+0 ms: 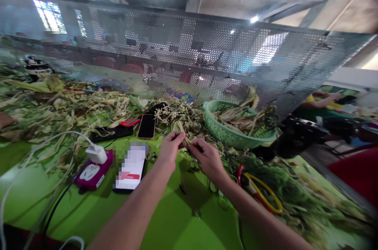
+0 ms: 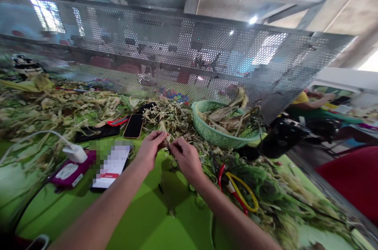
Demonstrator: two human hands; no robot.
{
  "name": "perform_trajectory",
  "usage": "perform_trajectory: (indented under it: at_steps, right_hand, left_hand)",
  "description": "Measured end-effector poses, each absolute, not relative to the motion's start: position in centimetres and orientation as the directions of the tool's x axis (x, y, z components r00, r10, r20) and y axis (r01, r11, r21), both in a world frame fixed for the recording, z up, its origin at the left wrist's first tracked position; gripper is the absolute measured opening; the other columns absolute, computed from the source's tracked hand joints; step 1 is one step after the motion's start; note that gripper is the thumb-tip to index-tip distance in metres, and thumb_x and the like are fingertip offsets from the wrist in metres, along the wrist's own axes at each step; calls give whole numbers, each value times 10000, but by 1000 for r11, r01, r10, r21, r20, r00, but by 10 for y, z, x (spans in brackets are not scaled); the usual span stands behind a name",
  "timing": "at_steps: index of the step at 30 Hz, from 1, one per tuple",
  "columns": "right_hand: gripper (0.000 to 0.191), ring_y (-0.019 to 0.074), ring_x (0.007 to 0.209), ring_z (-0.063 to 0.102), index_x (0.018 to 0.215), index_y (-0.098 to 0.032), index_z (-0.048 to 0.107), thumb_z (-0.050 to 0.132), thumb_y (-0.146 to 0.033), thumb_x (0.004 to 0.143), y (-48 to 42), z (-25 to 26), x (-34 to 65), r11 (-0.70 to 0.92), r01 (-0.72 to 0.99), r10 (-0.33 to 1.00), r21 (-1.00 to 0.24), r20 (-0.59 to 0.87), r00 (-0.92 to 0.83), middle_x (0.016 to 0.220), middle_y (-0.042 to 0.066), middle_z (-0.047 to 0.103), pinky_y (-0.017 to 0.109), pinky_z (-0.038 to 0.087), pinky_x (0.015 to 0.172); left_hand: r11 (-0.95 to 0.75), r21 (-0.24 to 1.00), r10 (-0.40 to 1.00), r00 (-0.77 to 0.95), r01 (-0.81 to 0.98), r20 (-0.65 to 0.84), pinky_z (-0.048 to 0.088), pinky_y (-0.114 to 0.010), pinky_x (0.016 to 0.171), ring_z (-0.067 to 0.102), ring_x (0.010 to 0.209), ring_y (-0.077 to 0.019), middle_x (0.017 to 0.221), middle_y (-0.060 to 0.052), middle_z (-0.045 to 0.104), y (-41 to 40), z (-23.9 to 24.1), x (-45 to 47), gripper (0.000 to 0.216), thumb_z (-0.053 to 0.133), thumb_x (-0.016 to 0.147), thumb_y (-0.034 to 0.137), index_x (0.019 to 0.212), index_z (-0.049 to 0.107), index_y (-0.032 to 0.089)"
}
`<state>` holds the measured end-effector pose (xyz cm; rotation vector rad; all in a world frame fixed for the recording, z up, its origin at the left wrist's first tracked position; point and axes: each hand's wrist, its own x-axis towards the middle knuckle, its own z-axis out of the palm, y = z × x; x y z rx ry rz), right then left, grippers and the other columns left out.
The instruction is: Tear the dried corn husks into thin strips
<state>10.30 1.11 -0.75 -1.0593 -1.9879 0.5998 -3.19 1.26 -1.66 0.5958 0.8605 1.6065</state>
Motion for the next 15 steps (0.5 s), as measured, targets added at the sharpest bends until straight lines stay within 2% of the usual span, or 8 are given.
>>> perform_trajectory:
  at_steps: [3, 9, 11, 15]
  right_hand:
    - [197, 126, 604, 446, 727, -194, 551, 523, -313, 882, 9, -8, 100, 537, 469, 841, -701, 406, -357, 640, -30, 508, 227, 339, 578]
    - [214, 128, 602, 451, 773, -192, 543, 530, -386, 861, 8, -8, 99, 435, 359, 886, -826, 321, -334, 656, -29, 497, 225, 357, 549]
    - [206, 124, 577, 434, 740, -195, 525, 542, -371, 846, 8, -9, 98, 443, 411, 886, -797, 319, -336, 626, -35, 484, 223, 338, 527]
    - [185, 122, 549, 425, 679, -205, 480, 548, -296, 825, 3, -12, 93, 519, 589, 854, -619, 398, -334, 597, -34, 506, 225, 307, 522]
  left_hand:
    - [-70, 770, 972, -218, -634, -91, 391, -218, 613, 518, 617, -93, 685, 4, 647, 11, -13, -32, 195, 785, 548, 260, 662, 663, 159]
    - [-77, 756, 984, -174, -650, -50, 420, -212, 622, 532, 626, -90, 717, -4, 654, 10, -7, -36, 200, 789, 568, 270, 689, 674, 159]
    - [-80, 761, 980, -189, -644, -58, 421, -209, 618, 541, 627, -91, 715, -12, 659, 9, -6, -36, 194, 788, 566, 261, 682, 675, 155]
    - [-59, 721, 970, -210, -690, -121, 406, -203, 594, 529, 592, -79, 704, -15, 663, 7, -7, -35, 194, 792, 536, 229, 652, 659, 149]
